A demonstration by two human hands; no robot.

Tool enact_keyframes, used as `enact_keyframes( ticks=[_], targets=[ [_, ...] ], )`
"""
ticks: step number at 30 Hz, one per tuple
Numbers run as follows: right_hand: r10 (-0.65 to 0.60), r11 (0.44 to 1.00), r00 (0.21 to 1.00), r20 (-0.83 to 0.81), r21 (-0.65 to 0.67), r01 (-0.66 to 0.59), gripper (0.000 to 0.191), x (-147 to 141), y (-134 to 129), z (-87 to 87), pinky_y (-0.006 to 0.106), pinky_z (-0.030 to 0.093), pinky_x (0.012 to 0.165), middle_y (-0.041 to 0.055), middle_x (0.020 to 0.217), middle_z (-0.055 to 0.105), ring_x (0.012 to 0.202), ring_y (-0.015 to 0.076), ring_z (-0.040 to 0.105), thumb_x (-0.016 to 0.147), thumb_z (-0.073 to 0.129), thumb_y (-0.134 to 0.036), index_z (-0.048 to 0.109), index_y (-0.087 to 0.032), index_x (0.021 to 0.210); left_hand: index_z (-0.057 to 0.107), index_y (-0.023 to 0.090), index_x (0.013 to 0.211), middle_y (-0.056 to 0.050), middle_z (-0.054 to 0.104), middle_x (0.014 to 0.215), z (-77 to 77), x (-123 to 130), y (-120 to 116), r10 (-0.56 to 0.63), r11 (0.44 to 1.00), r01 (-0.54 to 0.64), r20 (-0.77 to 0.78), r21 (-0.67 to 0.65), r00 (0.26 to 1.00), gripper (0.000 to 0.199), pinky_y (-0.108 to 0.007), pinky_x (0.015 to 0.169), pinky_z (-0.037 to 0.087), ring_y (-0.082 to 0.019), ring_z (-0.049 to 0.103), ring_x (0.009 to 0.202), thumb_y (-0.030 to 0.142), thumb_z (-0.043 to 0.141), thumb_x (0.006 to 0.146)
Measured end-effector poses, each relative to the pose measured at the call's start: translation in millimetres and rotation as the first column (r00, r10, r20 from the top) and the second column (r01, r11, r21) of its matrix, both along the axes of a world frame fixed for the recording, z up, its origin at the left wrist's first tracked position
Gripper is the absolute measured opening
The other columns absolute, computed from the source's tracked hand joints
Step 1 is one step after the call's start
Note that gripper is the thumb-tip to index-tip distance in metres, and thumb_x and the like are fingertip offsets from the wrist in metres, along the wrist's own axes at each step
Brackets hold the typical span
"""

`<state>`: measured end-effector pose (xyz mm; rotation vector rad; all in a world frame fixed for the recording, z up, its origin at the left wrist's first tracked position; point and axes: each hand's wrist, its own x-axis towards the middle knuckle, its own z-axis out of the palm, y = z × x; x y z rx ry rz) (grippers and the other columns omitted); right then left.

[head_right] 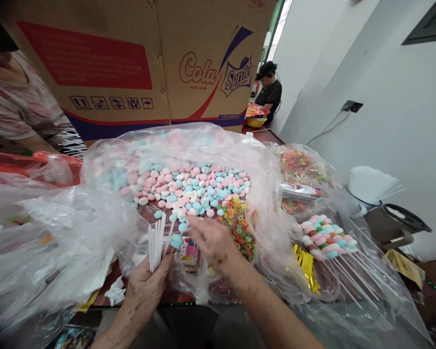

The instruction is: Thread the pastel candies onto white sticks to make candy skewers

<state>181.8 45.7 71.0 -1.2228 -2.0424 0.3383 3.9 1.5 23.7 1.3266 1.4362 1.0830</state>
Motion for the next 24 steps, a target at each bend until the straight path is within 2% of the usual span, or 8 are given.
enact_keyframes(
  ticks=[3, 6, 11, 14, 16, 19, 22, 24],
  targets=[
    [-0.194, 0.974, 0.962, 0.192, -0.082, 0.213, 0.027, 37.2, 17.4, 13.1, 0.034, 0.048, 0.088, 0.0097, 0.106, 0.071, 0.099, 0.0221, 0.064, 0.094, 0.046, -0.023, 0.068, -0.017, 0.108, 0.060, 0.020, 0.070, 0.005, 0.047, 0.051, 5.2, 1.0, -0.4, -0.024, 1.000, 0.024, -0.021, 0.007, 0.999, 0.028, -0.025, 0.051, 0.036, -0.015, 0.045, 0.051, 0.041, 0.053, 0.086],
    [-0.144, 0.966, 0.847, 0.512, -0.112, 0.233, 0.022, 56.8, 31.1, 15.1, 0.033, 0.046, 0.084, 0.0090, 0.095, 0.070, 0.095, 0.0229, 0.062, 0.092, 0.047, -0.017, 0.069, -0.017, 0.093, 0.063, 0.019, 0.074, 0.005, 0.047, 0.051, 8.8, 1.1, -1.5, -0.027, 1.000, 0.027, -0.029, 0.007, 0.999, 0.027, -0.025, 0.051, 0.035, -0.016, 0.045, 0.051, 0.042, 0.053, 0.085],
    [-0.111, 0.978, 0.634, 0.766, -0.027, 0.205, 0.017, 44.9, 36.4, 5.9, 0.035, 0.042, 0.086, 0.0151, 0.097, 0.065, 0.098, 0.0263, 0.057, 0.087, 0.052, -0.009, 0.069, -0.014, 0.086, 0.064, 0.018, 0.076, 0.006, 0.047, 0.051, 10.2, 1.7, -3.2, -0.020, 1.000, 0.019, -0.012, -0.020, 1.000, 0.028, -0.025, 0.051, 0.035, -0.016, 0.045, 0.051, 0.042, 0.053, 0.085],
    [-0.105, 0.979, 0.578, 0.809, -0.017, 0.201, 0.019, 33.7, 34.6, 4.1, 0.036, 0.042, 0.084, 0.0163, 0.097, 0.065, 0.099, 0.0290, 0.057, 0.085, 0.052, -0.005, 0.069, -0.013, 0.090, 0.063, 0.018, 0.075, 0.006, 0.047, 0.052, 11.0, 2.1, -2.1, -0.028, 1.000, 0.028, -0.016, 0.001, 0.999, 0.026, -0.025, 0.053, 0.036, -0.016, 0.045, 0.052, 0.041, 0.053, 0.084],
    [-0.084, 0.984, 0.592, 0.802, -0.026, 0.174, 0.021, 29.9, 33.2, 3.9, 0.036, 0.042, 0.083, 0.0156, 0.098, 0.066, 0.099, 0.0286, 0.057, 0.086, 0.051, -0.006, 0.067, -0.013, 0.098, 0.062, 0.019, 0.074, 0.006, 0.047, 0.052, 10.9, 1.9, -0.9, -0.038, 0.999, 0.038, -0.030, 0.009, 0.999, 0.027, -0.025, 0.053, 0.035, -0.016, 0.045, 0.052, 0.041, 0.052, 0.085],
    [-0.035, 0.990, 0.661, 0.750, -0.064, 0.125, 0.023, 29.8, 32.9, 0.9, 0.033, 0.042, 0.083, 0.0138, 0.101, 0.067, 0.098, 0.0251, 0.058, 0.089, 0.049, -0.007, 0.062, -0.013, 0.108, 0.060, 0.019, 0.071, 0.006, 0.047, 0.050, 9.1, 1.3, 0.1, -0.044, 0.999, 0.045, -0.042, 0.013, 0.998, 0.028, -0.025, 0.052, 0.035, -0.016, 0.045, 0.051, 0.041, 0.050, 0.085],
    [-0.023, 0.989, 0.770, 0.638, -0.096, 0.108, 0.020, 34.1, 36.8, -4.2, 0.029, 0.041, 0.082, 0.0111, 0.100, 0.067, 0.095, 0.0210, 0.058, 0.089, 0.049, -0.008, 0.062, -0.015, 0.101, 0.059, 0.019, 0.070, 0.006, 0.048, 0.050, 7.3, 1.0, -0.2, -0.051, 0.999, 0.052, -0.036, 0.008, 0.998, 0.027, -0.025, 0.052, 0.035, -0.015, 0.046, 0.050, 0.040, 0.050, 0.085],
    [-0.059, 0.980, 0.852, 0.521, -0.132, 0.149, 0.015, 37.3, 40.5, -5.1, 0.027, 0.040, 0.075, 0.0078, 0.092, 0.066, 0.085, 0.0183, 0.058, 0.088, 0.048, -0.011, 0.061, -0.016, 0.091, 0.060, 0.019, 0.072, 0.006, 0.048, 0.051, 7.0, 0.8, -0.9, -0.061, 0.998, 0.061, -0.032, 0.009, 0.998, 0.027, -0.025, 0.052, 0.034, -0.015, 0.046, 0.050, 0.040, 0.050, 0.086]
  ],
)
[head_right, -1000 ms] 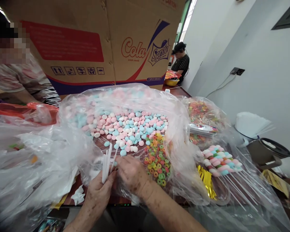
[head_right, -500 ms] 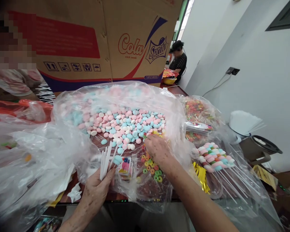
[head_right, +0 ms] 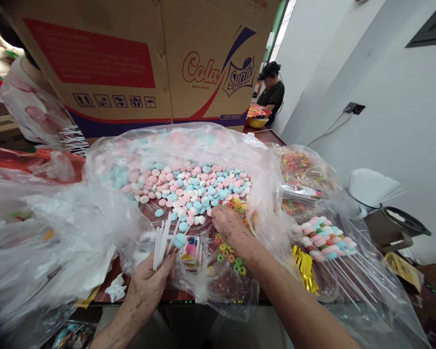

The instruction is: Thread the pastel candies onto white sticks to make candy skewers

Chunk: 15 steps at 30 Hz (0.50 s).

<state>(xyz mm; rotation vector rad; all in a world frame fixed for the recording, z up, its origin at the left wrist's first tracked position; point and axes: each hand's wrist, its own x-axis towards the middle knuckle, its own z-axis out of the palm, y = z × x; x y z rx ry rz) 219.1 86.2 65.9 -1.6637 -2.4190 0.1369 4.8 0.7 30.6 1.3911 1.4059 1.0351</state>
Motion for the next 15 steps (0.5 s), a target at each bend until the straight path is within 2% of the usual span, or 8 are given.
enact_keyframes(
  ticks=[3, 5, 12, 15],
  targets=[
    [-0.100, 0.994, 0.975, -0.200, -0.069, 0.088, 0.011, 2.9, 4.0, 4.3, 0.024, 0.036, 0.063, 0.0017, 0.078, 0.062, 0.069, 0.0147, 0.053, 0.084, 0.048, -0.013, 0.057, -0.018, 0.081, 0.063, 0.018, 0.078, 0.006, 0.047, 0.052, 0.6, -0.6, -1.2, -0.012, 1.000, 0.012, 0.005, 0.001, 1.000, 0.027, -0.025, 0.050, 0.032, -0.015, 0.045, 0.050, 0.040, 0.049, 0.087],
    [-0.121, 0.990, 0.954, -0.274, -0.104, 0.096, 0.010, 3.7, 4.8, 8.3, 0.023, 0.034, 0.061, -0.0006, 0.073, 0.060, 0.066, 0.0135, 0.051, 0.079, 0.048, -0.012, 0.056, -0.019, 0.077, 0.064, 0.018, 0.079, 0.006, 0.047, 0.052, 0.8, -1.0, -1.5, -0.010, 1.000, 0.010, 0.010, -0.008, 1.000, 0.027, -0.025, 0.049, 0.031, -0.015, 0.044, 0.049, 0.040, 0.049, 0.087],
    [-0.050, 0.978, 0.926, -0.375, -0.208, -0.032, 0.006, 7.8, 4.7, 8.6, 0.022, 0.033, 0.059, -0.0030, 0.070, 0.057, 0.062, 0.0117, 0.049, 0.076, 0.050, -0.015, 0.054, -0.019, 0.073, 0.064, 0.018, 0.079, 0.005, 0.048, 0.053, -2.7, -0.7, -0.3, -0.012, 1.000, 0.012, 0.026, -0.014, 1.000, 0.027, -0.025, 0.051, 0.032, -0.015, 0.044, 0.051, 0.039, 0.051, 0.087],
    [-0.072, 0.990, 0.941, -0.330, -0.136, 0.029, 0.007, 8.5, 3.5, 9.3, 0.022, 0.032, 0.058, -0.0034, 0.066, 0.053, 0.060, 0.0118, 0.046, 0.077, 0.050, -0.015, 0.053, -0.019, 0.073, 0.065, 0.018, 0.083, 0.006, 0.046, 0.053, -2.8, -0.6, -0.1, -0.025, 1.000, 0.025, 0.039, -0.017, 0.999, 0.026, -0.025, 0.050, 0.032, -0.015, 0.043, 0.051, 0.039, 0.050, 0.088]
  ],
)
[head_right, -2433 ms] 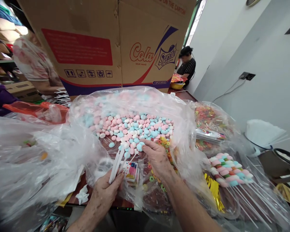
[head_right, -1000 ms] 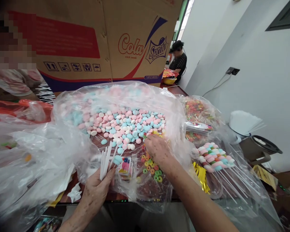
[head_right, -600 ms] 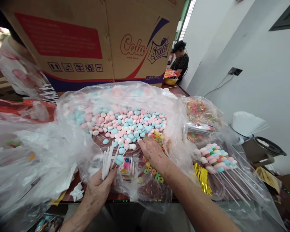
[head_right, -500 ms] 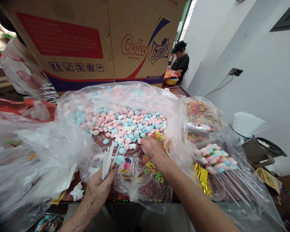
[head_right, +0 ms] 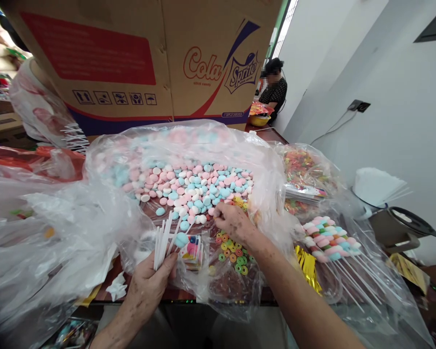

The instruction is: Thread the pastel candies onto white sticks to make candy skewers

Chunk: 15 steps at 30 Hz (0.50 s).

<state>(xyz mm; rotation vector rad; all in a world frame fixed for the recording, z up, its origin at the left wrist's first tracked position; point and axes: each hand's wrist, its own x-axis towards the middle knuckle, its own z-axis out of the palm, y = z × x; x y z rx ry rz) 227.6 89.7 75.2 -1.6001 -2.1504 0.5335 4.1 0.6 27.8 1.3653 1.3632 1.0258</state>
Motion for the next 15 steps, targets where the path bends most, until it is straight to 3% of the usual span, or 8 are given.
enact_keyframes(
  ticks=[2, 5, 11, 15],
  targets=[
    [-0.026, 0.996, 0.998, 0.053, 0.087, 0.021, 0.009, -3.3, -2.6, -0.2, 0.023, 0.032, 0.058, -0.0024, 0.068, 0.054, 0.060, 0.0122, 0.046, 0.079, 0.048, -0.014, 0.053, -0.020, 0.075, 0.065, 0.018, 0.083, 0.006, 0.046, 0.054, 0.7, -0.1, 0.0, -0.001, 1.000, 0.001, -0.006, -0.002, 1.000, 0.026, -0.025, 0.051, 0.032, -0.015, 0.044, 0.051, 0.039, 0.050, 0.089],
    [0.021, 0.981, 0.990, 0.143, 0.190, -0.049, 0.011, -14.3, -7.9, -6.3, 0.024, 0.037, 0.064, 0.0019, 0.076, 0.059, 0.069, 0.0148, 0.052, 0.083, 0.048, -0.011, 0.054, -0.019, 0.077, 0.064, 0.019, 0.077, 0.006, 0.047, 0.052, 1.7, -0.2, 0.0, 0.010, 1.000, -0.010, -0.026, 0.003, 1.000, 0.026, -0.025, 0.052, 0.032, -0.016, 0.044, 0.051, 0.039, 0.051, 0.087],
    [0.022, 0.977, 0.894, 0.448, 0.181, -0.115, 0.013, -35.5, -12.4, -26.2, 0.028, 0.042, 0.078, 0.0095, 0.091, 0.065, 0.088, 0.0211, 0.058, 0.087, 0.050, -0.008, 0.059, -0.017, 0.087, 0.064, 0.018, 0.077, 0.006, 0.047, 0.052, 1.0, 0.9, 0.0, 0.023, 1.000, -0.022, -0.011, 0.015, 1.000, 0.026, -0.024, 0.050, 0.032, -0.015, 0.043, 0.050, 0.039, 0.051, 0.087],
    [0.062, 0.965, 0.873, 0.483, 0.195, -0.177, 0.016, -37.6, -12.3, -30.1, 0.031, 0.043, 0.082, 0.0117, 0.097, 0.065, 0.094, 0.0232, 0.058, 0.087, 0.048, -0.007, 0.061, -0.015, 0.093, 0.065, 0.018, 0.078, 0.006, 0.047, 0.053, -0.1, 0.4, 0.0, 0.007, 1.000, -0.007, -0.014, 0.011, 1.000, 0.026, -0.024, 0.051, 0.032, -0.015, 0.043, 0.051, 0.038, 0.050, 0.088]
  ],
)
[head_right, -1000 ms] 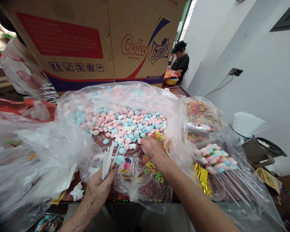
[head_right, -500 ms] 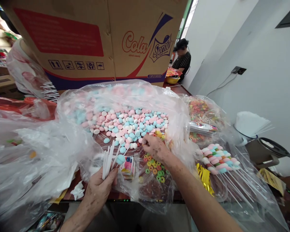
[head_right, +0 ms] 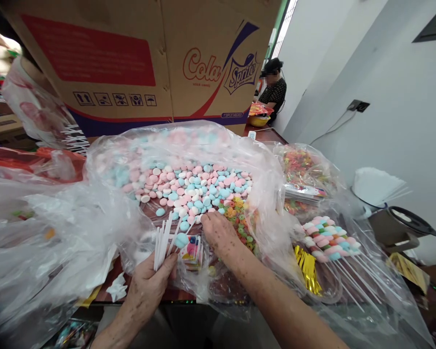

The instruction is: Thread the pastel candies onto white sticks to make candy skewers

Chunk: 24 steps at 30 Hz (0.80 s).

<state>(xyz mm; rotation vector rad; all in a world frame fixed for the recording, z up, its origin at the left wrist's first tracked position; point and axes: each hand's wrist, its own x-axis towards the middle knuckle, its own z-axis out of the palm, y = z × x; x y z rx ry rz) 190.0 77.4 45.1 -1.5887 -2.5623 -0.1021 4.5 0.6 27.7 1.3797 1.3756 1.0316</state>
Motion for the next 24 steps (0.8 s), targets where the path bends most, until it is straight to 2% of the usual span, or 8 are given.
enact_keyframes(
  ticks=[4, 6, 9, 12, 14, 17, 21, 24],
  targets=[
    [-0.140, 0.989, 0.929, -0.341, -0.090, 0.116, 0.013, 6.1, 0.7, 4.3, 0.031, 0.045, 0.073, 0.0074, 0.083, 0.066, 0.081, 0.0202, 0.059, 0.083, 0.051, -0.008, 0.059, -0.017, 0.080, 0.065, 0.018, 0.077, 0.005, 0.047, 0.055, 3.8, -0.3, -1.0, -0.002, 1.000, 0.002, -0.004, -0.005, 1.000, 0.028, -0.025, 0.053, 0.034, -0.016, 0.044, 0.054, 0.040, 0.050, 0.087],
    [-0.284, 0.955, 0.685, -0.671, -0.258, 0.142, 0.008, 10.1, 0.4, 10.0, 0.028, 0.045, 0.063, 0.0023, 0.071, 0.064, 0.067, 0.0168, 0.059, 0.082, 0.056, -0.017, 0.057, -0.019, 0.074, 0.067, 0.018, 0.083, 0.005, 0.047, 0.056, 7.2, 0.2, -1.5, -0.020, 1.000, 0.020, -0.014, -0.001, 1.000, 0.029, -0.025, 0.054, 0.034, -0.016, 0.044, 0.055, 0.040, 0.049, 0.088],
    [-0.433, 0.888, 0.163, -0.886, -0.451, -0.091, 0.018, 12.6, -3.1, 20.9, 0.026, 0.044, 0.055, 0.0000, 0.067, 0.066, 0.059, 0.0139, 0.059, 0.077, 0.067, -0.032, 0.057, -0.019, 0.073, 0.068, 0.018, 0.090, 0.005, 0.049, 0.059, 10.8, 1.2, -1.4, -0.050, 0.999, 0.051, -0.030, 0.017, 0.998, 0.029, -0.024, 0.054, 0.034, -0.016, 0.043, 0.056, 0.039, 0.048, 0.089],
    [-0.509, 0.842, -0.086, -0.857, -0.475, -0.255, 0.026, 9.6, -8.7, 29.6, 0.026, 0.048, 0.057, 0.0015, 0.072, 0.069, 0.061, 0.0132, 0.061, 0.066, 0.078, -0.035, 0.060, -0.017, 0.073, 0.066, 0.018, 0.084, 0.005, 0.048, 0.059, 11.1, 1.8, -1.1, -0.056, 0.998, 0.057, -0.055, 0.012, 0.997, 0.028, -0.024, 0.053, 0.033, -0.015, 0.042, 0.055, 0.038, 0.048, 0.089],
    [-0.519, 0.838, -0.140, -0.843, -0.470, -0.276, 0.027, 7.1, -11.3, 31.8, 0.025, 0.048, 0.058, 0.0017, 0.073, 0.069, 0.062, 0.0130, 0.061, 0.063, 0.081, -0.033, 0.062, -0.016, 0.073, 0.067, 0.017, 0.083, 0.005, 0.046, 0.058, 10.3, 1.9, -1.0, -0.053, 0.999, 0.054, -0.067, 0.001, 0.996, 0.030, -0.024, 0.053, 0.032, -0.015, 0.041, 0.055, 0.039, 0.047, 0.089],
    [-0.503, 0.845, -0.123, -0.856, -0.456, -0.279, 0.027, 6.8, -11.4, 29.8, 0.025, 0.048, 0.058, 0.0017, 0.073, 0.070, 0.062, 0.0126, 0.061, 0.063, 0.082, -0.034, 0.065, -0.017, 0.075, 0.069, 0.015, 0.094, 0.004, 0.046, 0.060, 9.9, 1.7, -1.2, -0.054, 0.999, 0.054, -0.071, -0.005, 0.996, 0.034, -0.025, 0.055, 0.032, -0.015, 0.041, 0.057, 0.040, 0.047, 0.089],
    [-0.444, 0.867, -0.056, -0.894, -0.413, -0.279, 0.025, 9.7, -8.9, 24.4, 0.025, 0.049, 0.062, 0.0013, 0.077, 0.070, 0.066, 0.0126, 0.061, 0.063, 0.083, -0.033, 0.068, -0.018, 0.077, 0.069, 0.015, 0.100, 0.004, 0.047, 0.062, 9.9, 1.4, -1.7, -0.062, 0.998, 0.061, -0.074, -0.018, 0.995, 0.036, -0.025, 0.055, 0.032, -0.016, 0.041, 0.059, 0.040, 0.047, 0.089],
    [-0.384, 0.868, 0.069, -0.921, -0.385, -0.312, 0.018, 6.2, -12.3, 21.6, 0.025, 0.049, 0.065, 0.0006, 0.079, 0.069, 0.069, 0.0132, 0.061, 0.069, 0.079, -0.031, 0.071, -0.019, 0.080, 0.069, 0.015, 0.090, 0.004, 0.046, 0.059, 10.1, 1.6, -1.4, -0.066, 0.998, 0.063, -0.074, -0.030, 0.995, 0.033, -0.025, 0.053, 0.032, -0.015, 0.040, 0.056, 0.040, 0.047, 0.088]
  ],
)
